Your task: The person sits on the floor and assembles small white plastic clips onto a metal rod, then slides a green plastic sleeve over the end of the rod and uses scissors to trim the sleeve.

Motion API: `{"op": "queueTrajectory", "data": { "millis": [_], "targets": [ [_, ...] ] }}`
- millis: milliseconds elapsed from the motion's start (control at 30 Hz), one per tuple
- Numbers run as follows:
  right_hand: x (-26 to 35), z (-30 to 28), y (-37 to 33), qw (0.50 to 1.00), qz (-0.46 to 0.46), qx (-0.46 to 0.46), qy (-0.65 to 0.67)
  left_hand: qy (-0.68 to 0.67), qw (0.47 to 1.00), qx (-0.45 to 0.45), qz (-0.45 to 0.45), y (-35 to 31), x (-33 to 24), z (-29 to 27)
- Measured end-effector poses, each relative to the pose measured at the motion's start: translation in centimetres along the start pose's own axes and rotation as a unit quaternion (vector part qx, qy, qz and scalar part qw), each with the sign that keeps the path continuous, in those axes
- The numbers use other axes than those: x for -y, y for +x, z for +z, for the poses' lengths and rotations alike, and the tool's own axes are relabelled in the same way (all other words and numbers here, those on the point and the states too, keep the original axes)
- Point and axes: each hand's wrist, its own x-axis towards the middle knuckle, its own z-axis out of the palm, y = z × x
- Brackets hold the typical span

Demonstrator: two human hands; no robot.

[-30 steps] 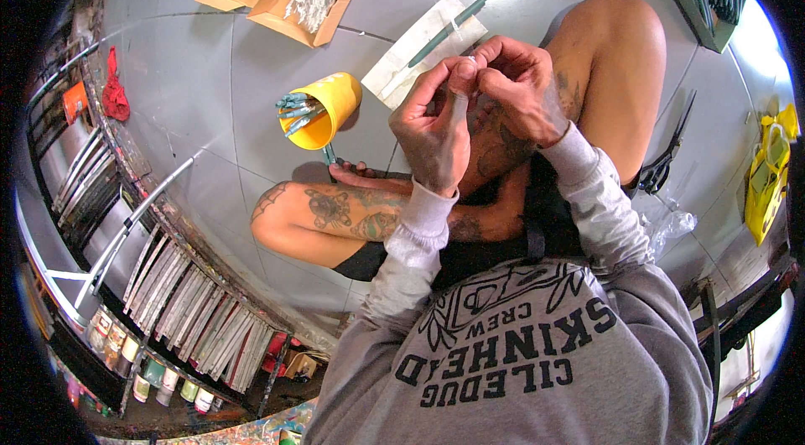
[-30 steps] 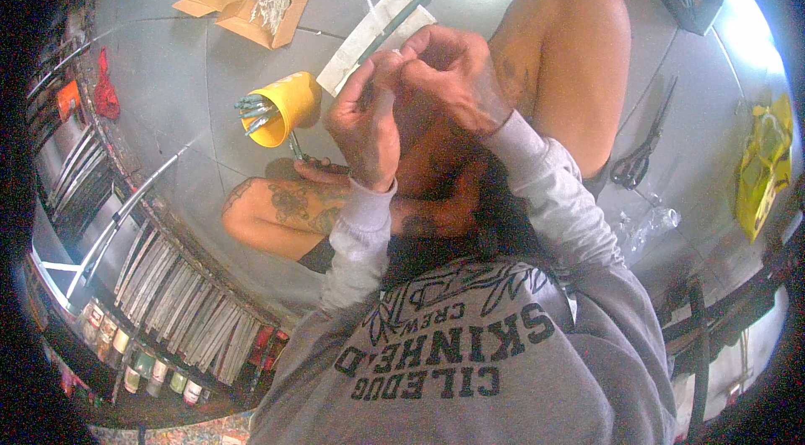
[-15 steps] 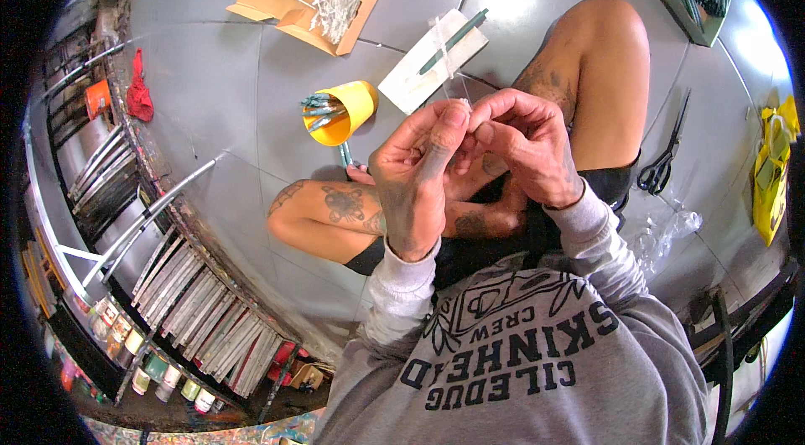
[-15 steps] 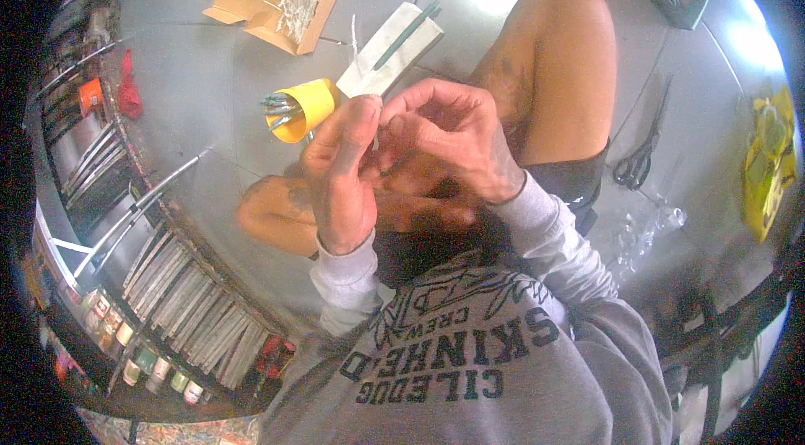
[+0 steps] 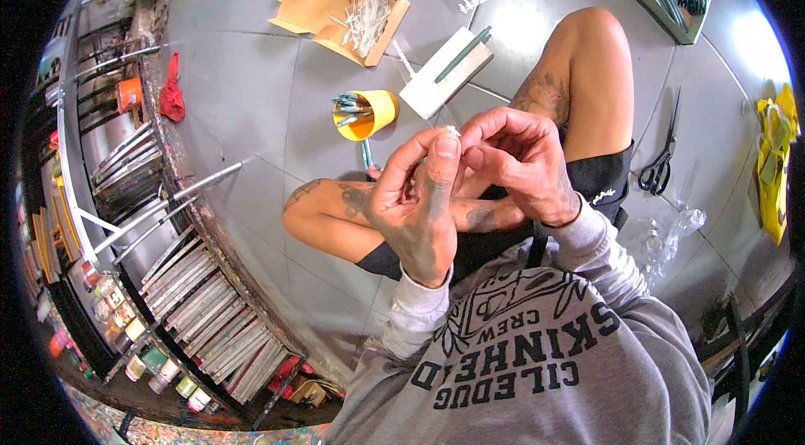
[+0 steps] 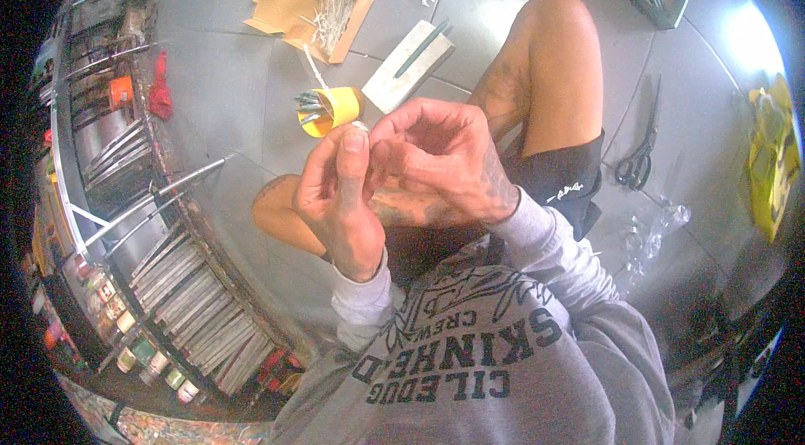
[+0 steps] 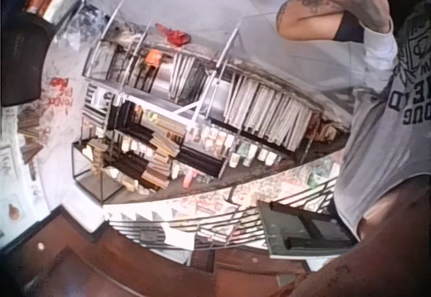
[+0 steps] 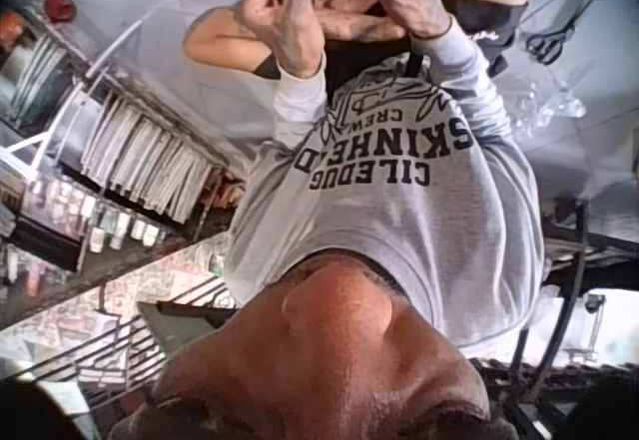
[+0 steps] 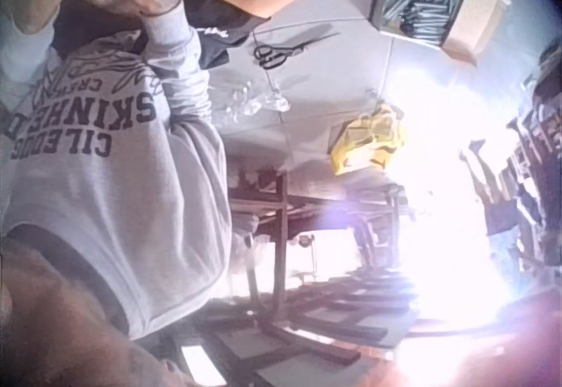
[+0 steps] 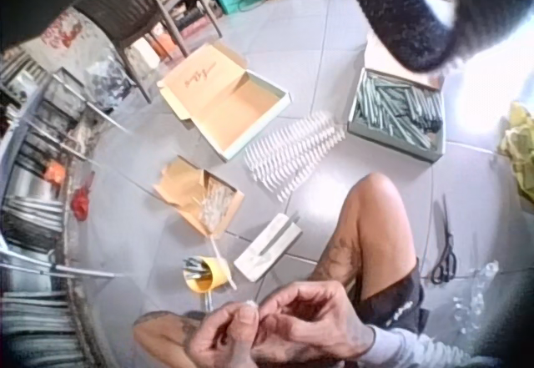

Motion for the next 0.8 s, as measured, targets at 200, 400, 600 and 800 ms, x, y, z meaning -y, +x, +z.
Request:
{"op": "queueTrajectory", "data": {
  "millis": [200,400,600,800],
  "targets": [
    [0.6,1.3,-1.2,1.0,-0.026,0.009,0.008,0.045,0.993,-0.032,0.102,-1.2,0.0,-0.1],
    [0.8,1.9,-2.1,0.999,-0.041,0.006,-0.025,0.054,0.979,-0.05,0.189,-2.1,0.0,0.1],
    [1.1,2.8,-2.6,0.999,-0.042,0.007,-0.027,0.09,0.973,-0.052,0.207,-2.7,-0.3,-0.8],
    [1.9,3.5,-3.1,0.999,-0.03,0.03,-0.03,0.047,0.985,-0.052,0.16,-3.4,-1.4,-1.4]
  ]
}}
